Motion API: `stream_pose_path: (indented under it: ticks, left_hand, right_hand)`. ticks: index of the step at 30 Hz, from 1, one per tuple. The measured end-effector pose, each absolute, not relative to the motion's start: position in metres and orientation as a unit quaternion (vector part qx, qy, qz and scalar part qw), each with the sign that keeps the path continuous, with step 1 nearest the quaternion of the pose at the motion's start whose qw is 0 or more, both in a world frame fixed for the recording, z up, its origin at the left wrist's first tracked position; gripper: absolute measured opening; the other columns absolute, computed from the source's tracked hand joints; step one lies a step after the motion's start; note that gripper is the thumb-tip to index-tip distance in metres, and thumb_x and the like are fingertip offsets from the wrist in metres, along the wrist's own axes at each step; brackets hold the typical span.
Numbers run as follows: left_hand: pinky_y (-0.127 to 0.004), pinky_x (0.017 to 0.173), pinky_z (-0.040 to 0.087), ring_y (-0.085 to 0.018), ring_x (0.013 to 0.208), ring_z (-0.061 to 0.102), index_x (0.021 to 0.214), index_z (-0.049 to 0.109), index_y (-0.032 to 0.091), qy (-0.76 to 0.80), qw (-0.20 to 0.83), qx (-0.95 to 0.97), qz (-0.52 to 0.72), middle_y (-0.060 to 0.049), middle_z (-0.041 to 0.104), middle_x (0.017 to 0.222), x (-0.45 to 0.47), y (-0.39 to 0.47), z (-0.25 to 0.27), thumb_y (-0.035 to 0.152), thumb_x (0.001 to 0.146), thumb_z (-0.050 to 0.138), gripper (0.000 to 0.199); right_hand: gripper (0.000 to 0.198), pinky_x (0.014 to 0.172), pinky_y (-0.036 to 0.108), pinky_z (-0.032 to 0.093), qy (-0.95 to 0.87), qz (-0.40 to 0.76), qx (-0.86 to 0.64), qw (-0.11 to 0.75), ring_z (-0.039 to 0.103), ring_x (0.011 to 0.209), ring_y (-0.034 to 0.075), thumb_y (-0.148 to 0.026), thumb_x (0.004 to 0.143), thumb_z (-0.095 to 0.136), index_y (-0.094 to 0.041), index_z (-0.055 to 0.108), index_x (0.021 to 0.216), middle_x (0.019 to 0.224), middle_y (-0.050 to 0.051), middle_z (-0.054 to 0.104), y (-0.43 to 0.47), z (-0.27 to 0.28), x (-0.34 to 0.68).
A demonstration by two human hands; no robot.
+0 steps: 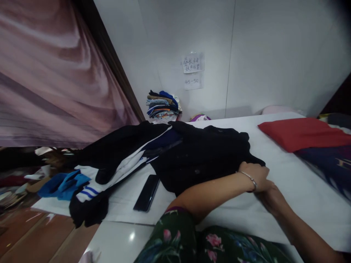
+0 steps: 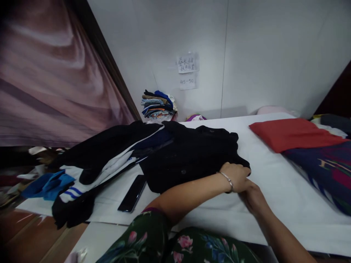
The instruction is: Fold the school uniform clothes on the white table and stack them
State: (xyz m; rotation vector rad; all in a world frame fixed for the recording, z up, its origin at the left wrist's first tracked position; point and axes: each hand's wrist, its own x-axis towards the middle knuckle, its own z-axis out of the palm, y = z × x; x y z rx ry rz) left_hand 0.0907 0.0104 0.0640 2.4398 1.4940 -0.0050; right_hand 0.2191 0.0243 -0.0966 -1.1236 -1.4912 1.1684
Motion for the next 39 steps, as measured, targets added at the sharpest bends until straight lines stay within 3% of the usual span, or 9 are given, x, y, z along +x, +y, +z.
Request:
stream_pose_path:
  ticks: [6,10,13,16,20,24,29,34,39]
  left_hand:
    - [-0.035,0.098,0.043,-0.021,0.114,0.057,0.118,0.058,0.025,0.585,0.050,0.800,0.123,-0.004,0.062,0.125,-0.017,-0.001,0.087,0.050,0.089,0.048,0.040]
    - [-0.042,0.106,0.034,-0.027,0.130,0.042,0.131,0.049,0.020,0.743,-0.019,0.664,0.082,-0.012,0.045,0.144,-0.111,-0.004,0.062,0.047,0.085,0.056,0.054]
    - [-0.048,0.110,0.025,-0.029,0.139,0.029,0.141,0.036,0.022,0.802,0.019,0.596,0.032,-0.013,0.034,0.151,-0.159,-0.006,0.034,0.055,0.084,0.054,0.068]
    - [-0.051,0.111,0.021,-0.029,0.139,0.028,0.145,0.027,0.022,0.818,0.073,0.570,0.004,-0.013,0.034,0.151,-0.181,-0.005,0.009,0.060,0.082,0.052,0.078]
    - [-0.047,0.109,0.025,-0.029,0.133,0.037,0.144,0.030,0.018,0.823,0.084,0.561,0.000,-0.015,0.043,0.145,-0.182,0.004,-0.008,0.062,0.078,0.054,0.082]
    - [-0.046,0.108,0.026,-0.030,0.131,0.039,0.141,0.035,0.020,0.823,0.064,0.565,-0.016,-0.015,0.044,0.143,-0.179,0.017,-0.008,0.062,0.077,0.054,0.079]
    - [-0.051,0.112,0.019,-0.030,0.143,0.020,0.147,0.024,0.023,0.814,0.077,0.575,-0.028,-0.013,0.025,0.155,-0.182,0.026,-0.001,0.061,0.075,0.057,0.087]
    - [-0.053,0.112,0.017,-0.030,0.131,0.043,0.133,0.048,0.022,0.792,0.092,0.601,-0.055,-0.013,0.055,0.135,-0.174,0.031,0.019,0.053,0.073,0.062,0.069]
    - [-0.032,0.095,0.043,-0.025,0.106,0.062,0.107,0.068,0.021,0.747,0.120,0.654,-0.032,-0.006,0.070,0.109,-0.139,0.039,0.060,0.038,0.076,0.062,0.036]
  right_hand:
    - [0.027,0.088,0.049,0.053,-0.369,0.726,-0.348,0.465,0.067,0.094,0.024,-0.050,0.083,0.056,-0.032,0.063,0.102,0.106,0.000,0.069,0.009,-0.055,0.218]
    - [0.034,0.085,0.048,0.055,-0.371,0.728,-0.353,0.455,0.068,0.086,0.022,-0.059,0.084,0.051,-0.033,0.063,0.102,0.096,0.000,0.071,0.012,-0.051,0.217]
    - [0.034,0.079,0.042,0.058,-0.368,0.725,-0.378,0.442,0.067,0.090,0.023,-0.054,0.083,0.056,-0.030,0.063,0.106,0.101,0.002,0.071,0.013,-0.054,0.214]
    - [0.034,0.072,0.033,0.059,-0.356,0.713,-0.406,0.447,0.067,0.092,0.022,-0.037,0.076,0.068,-0.031,0.062,0.109,0.106,0.000,0.071,0.015,-0.056,0.211]
    - [0.058,0.070,0.032,0.059,-0.362,0.698,-0.424,0.449,0.069,0.081,0.021,-0.013,0.060,0.070,-0.029,0.059,0.114,0.092,-0.002,0.073,0.022,-0.053,0.210]
    - [0.064,0.074,0.035,0.058,-0.372,0.686,-0.412,0.470,0.069,0.080,0.022,-0.009,0.054,0.064,-0.027,0.059,0.115,0.087,-0.002,0.073,0.029,-0.047,0.209]
    - [0.074,0.078,0.034,0.057,-0.390,0.644,-0.427,0.501,0.067,0.089,0.022,-0.011,0.056,0.067,-0.029,0.053,0.127,0.101,0.000,0.071,0.030,-0.053,0.205]
    - [0.090,0.095,0.038,0.050,-0.439,0.554,-0.489,0.512,0.058,0.115,0.026,-0.029,0.066,0.073,-0.035,0.031,0.145,0.134,0.005,0.055,0.028,-0.065,0.210]
    - [0.079,0.111,0.046,0.031,-0.601,0.354,-0.491,0.521,0.034,0.137,0.028,-0.038,0.074,0.068,-0.028,0.035,0.145,0.149,0.007,0.039,0.020,-0.057,0.221]
